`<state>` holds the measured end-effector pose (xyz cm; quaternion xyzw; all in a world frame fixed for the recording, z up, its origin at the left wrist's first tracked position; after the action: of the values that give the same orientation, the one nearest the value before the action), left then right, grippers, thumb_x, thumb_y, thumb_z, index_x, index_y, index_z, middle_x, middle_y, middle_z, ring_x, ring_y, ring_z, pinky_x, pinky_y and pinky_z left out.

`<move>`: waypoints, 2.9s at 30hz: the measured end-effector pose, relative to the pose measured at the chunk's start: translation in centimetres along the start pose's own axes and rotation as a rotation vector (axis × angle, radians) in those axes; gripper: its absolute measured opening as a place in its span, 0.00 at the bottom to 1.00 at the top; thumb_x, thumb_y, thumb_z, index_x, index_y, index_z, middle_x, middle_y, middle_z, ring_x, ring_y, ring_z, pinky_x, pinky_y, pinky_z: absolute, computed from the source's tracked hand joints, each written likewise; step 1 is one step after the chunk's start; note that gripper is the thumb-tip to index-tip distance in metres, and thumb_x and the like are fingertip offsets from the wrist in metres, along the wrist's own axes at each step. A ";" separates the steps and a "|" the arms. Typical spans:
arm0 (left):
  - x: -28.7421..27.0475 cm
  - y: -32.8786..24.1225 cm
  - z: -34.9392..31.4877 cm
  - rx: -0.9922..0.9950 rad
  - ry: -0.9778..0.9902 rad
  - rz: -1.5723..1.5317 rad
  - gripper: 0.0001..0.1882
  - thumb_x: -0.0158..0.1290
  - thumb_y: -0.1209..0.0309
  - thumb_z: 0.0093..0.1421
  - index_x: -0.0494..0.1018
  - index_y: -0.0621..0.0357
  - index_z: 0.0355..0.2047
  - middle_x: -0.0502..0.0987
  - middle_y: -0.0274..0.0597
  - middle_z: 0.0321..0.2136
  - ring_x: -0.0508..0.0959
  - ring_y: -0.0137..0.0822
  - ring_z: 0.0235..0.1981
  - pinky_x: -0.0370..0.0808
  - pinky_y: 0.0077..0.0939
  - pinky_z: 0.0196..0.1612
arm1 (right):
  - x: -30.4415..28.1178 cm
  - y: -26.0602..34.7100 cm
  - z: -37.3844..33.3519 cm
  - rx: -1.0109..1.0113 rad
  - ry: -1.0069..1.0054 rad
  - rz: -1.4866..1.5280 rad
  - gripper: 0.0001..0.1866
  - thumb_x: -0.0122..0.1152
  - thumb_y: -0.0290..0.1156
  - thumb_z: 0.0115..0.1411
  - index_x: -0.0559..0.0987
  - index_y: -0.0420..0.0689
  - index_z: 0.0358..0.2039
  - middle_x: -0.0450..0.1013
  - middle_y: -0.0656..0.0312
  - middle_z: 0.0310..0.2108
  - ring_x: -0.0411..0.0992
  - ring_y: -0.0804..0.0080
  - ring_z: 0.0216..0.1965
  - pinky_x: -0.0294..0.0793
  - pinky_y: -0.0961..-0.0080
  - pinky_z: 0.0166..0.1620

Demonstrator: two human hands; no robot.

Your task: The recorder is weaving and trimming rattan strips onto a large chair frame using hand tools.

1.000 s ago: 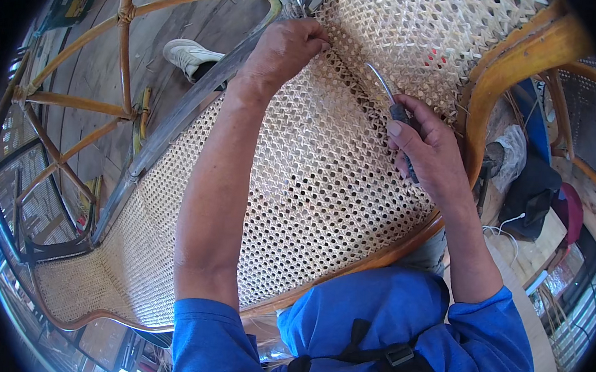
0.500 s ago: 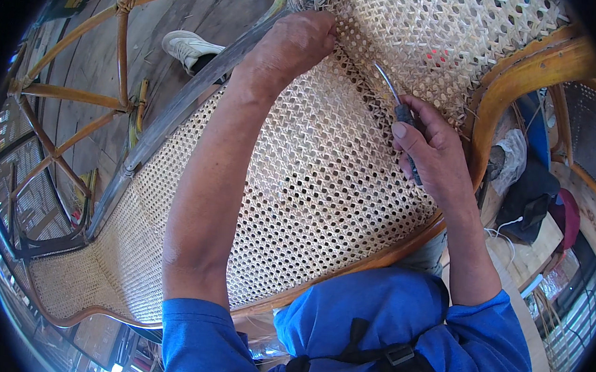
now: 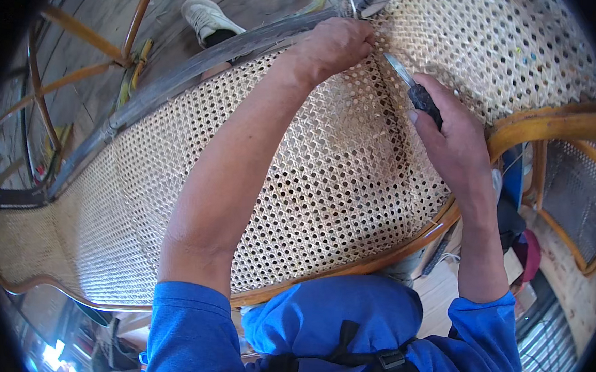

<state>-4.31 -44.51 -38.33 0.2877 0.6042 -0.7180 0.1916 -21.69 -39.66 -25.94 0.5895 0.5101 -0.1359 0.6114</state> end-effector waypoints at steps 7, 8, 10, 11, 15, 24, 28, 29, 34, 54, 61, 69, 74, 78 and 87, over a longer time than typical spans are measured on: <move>0.7 0.7 -0.7 -0.010 -0.043 -0.086 0.10 0.54 0.66 0.56 0.76 0.58 0.35 0.78 0.51 0.30 0.78 0.50 0.34 0.74 0.40 0.37 | 1.6 0.8 1.8 0.049 0.098 -0.420 0.21 0.56 0.30 0.58 0.71 0.42 0.53 0.73 0.47 0.44 0.74 0.53 0.45 0.71 0.67 0.48; 0.6 0.7 -0.7 -0.020 -0.041 -0.088 0.10 0.54 0.66 0.56 0.76 0.57 0.35 0.78 0.50 0.30 0.78 0.50 0.34 0.74 0.40 0.38 | 1.7 0.7 1.9 0.061 0.101 -0.429 0.21 0.56 0.31 0.58 0.72 0.43 0.53 0.74 0.47 0.44 0.74 0.52 0.45 0.71 0.66 0.48; 0.7 0.7 -0.7 -0.031 -0.042 -0.097 0.10 0.54 0.66 0.56 0.76 0.57 0.35 0.78 0.50 0.30 0.78 0.50 0.35 0.74 0.40 0.38 | 1.8 0.7 2.1 0.054 0.101 -0.453 0.21 0.56 0.31 0.58 0.72 0.43 0.53 0.74 0.47 0.44 0.74 0.53 0.45 0.71 0.65 0.48; 0.7 0.7 -0.7 -0.030 -0.040 -0.094 0.10 0.54 0.66 0.56 0.76 0.57 0.35 0.78 0.50 0.31 0.78 0.49 0.35 0.74 0.40 0.38 | 1.8 0.7 2.1 0.049 0.099 -0.467 0.21 0.56 0.31 0.58 0.72 0.42 0.53 0.74 0.47 0.44 0.74 0.53 0.44 0.71 0.65 0.48; 0.5 0.6 -0.9 -0.016 -0.053 -0.087 0.10 0.53 0.66 0.56 0.76 0.56 0.36 0.78 0.49 0.32 0.78 0.49 0.36 0.74 0.40 0.39 | 1.9 0.3 2.2 0.019 0.097 -0.505 0.21 0.56 0.31 0.58 0.72 0.42 0.53 0.74 0.47 0.44 0.74 0.52 0.44 0.71 0.65 0.49; 0.6 0.6 -1.1 -0.009 -0.046 -0.085 0.09 0.52 0.67 0.57 0.75 0.57 0.35 0.78 0.49 0.32 0.77 0.49 0.37 0.73 0.41 0.39 | 2.3 0.1 2.2 -0.059 0.079 -0.530 0.22 0.54 0.33 0.58 0.71 0.50 0.55 0.72 0.49 0.37 0.73 0.49 0.38 0.72 0.57 0.44; 0.7 0.2 -1.5 -0.034 -0.100 -0.106 0.09 0.52 0.67 0.57 0.75 0.58 0.35 0.78 0.48 0.33 0.77 0.50 0.36 0.73 0.41 0.39 | 2.0 0.5 2.2 -0.006 0.122 -0.537 0.22 0.56 0.31 0.58 0.72 0.45 0.54 0.73 0.47 0.42 0.73 0.51 0.42 0.71 0.62 0.47; 0.8 0.1 -1.6 -0.030 -0.122 -0.105 0.09 0.52 0.67 0.57 0.75 0.58 0.35 0.77 0.49 0.32 0.77 0.50 0.36 0.73 0.41 0.40 | 2.0 0.5 2.2 -0.010 0.133 -0.569 0.22 0.56 0.31 0.58 0.71 0.46 0.54 0.73 0.48 0.42 0.73 0.51 0.42 0.71 0.63 0.47; 1.5 0.4 -2.1 -0.019 -0.214 -0.129 0.08 0.52 0.68 0.58 0.74 0.58 0.35 0.76 0.49 0.32 0.76 0.51 0.37 0.73 0.39 0.41 | 2.5 0.7 1.9 -0.027 0.170 -0.727 0.23 0.55 0.32 0.58 0.69 0.50 0.56 0.72 0.50 0.41 0.74 0.50 0.39 0.73 0.59 0.43; 2.1 -1.3 -3.9 -0.244 -0.347 0.028 0.09 0.51 0.64 0.59 0.76 0.53 0.37 0.76 0.44 0.36 0.73 0.46 0.42 0.68 0.39 0.48 | 2.6 0.1 1.6 -0.106 0.169 -0.687 0.22 0.52 0.31 0.58 0.69 0.47 0.55 0.70 0.47 0.39 0.74 0.47 0.37 0.74 0.54 0.41; 2.0 -1.4 -3.8 -0.250 -0.336 0.057 0.09 0.51 0.64 0.59 0.75 0.51 0.38 0.76 0.43 0.37 0.73 0.46 0.43 0.68 0.40 0.47 | 2.5 0.5 1.6 -0.099 0.175 -0.721 0.23 0.52 0.31 0.59 0.68 0.47 0.56 0.70 0.45 0.42 0.73 0.46 0.39 0.73 0.55 0.43; 2.6 -1.3 -3.6 -0.262 -0.325 0.082 0.09 0.50 0.63 0.60 0.75 0.51 0.37 0.76 0.42 0.35 0.73 0.44 0.42 0.67 0.40 0.47 | 2.6 1.4 2.7 -0.061 0.262 -0.855 0.25 0.54 0.30 0.58 0.68 0.50 0.57 0.72 0.45 0.40 0.74 0.47 0.37 0.74 0.56 0.43; 2.5 -0.8 -4.4 -0.246 -0.300 -0.054 0.10 0.49 0.67 0.59 0.76 0.53 0.38 0.76 0.44 0.36 0.73 0.44 0.43 0.67 0.38 0.49 | 1.0 2.9 8.3 -0.097 0.547 -0.735 0.23 0.58 0.25 0.52 0.75 0.47 0.51 0.76 0.49 0.35 0.76 0.59 0.35 0.75 0.64 0.42; 2.3 -1.1 -3.9 -0.263 -0.304 -0.117 0.10 0.49 0.69 0.59 0.78 0.53 0.39 0.76 0.44 0.37 0.73 0.43 0.44 0.65 0.36 0.52 | 1.0 5.9 10.6 0.011 0.642 -0.884 0.20 0.59 0.25 0.49 0.79 0.46 0.46 0.77 0.51 0.34 0.76 0.62 0.32 0.75 0.67 0.40; 2.6 -0.9 -4.4 -0.207 -0.394 0.103 0.09 0.51 0.66 0.58 0.77 0.50 0.37 0.76 0.39 0.35 0.75 0.43 0.40 0.69 0.38 0.48 | -2.6 7.0 7.3 -0.090 0.382 -0.736 0.19 0.54 0.27 0.53 0.77 0.43 0.47 0.76 0.49 0.37 0.75 0.51 0.38 0.73 0.64 0.46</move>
<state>-6.04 -39.86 -39.76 0.1514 0.6101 -0.6837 0.3707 -14.06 -45.20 -21.41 0.3552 0.7964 -0.2111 0.4416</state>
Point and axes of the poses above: each hand's wrist, its own z-axis towards the middle knuckle, its own x-axis out of the palm, y = z × x, the point moved 4 cm from there along z, towards the middle knuckle
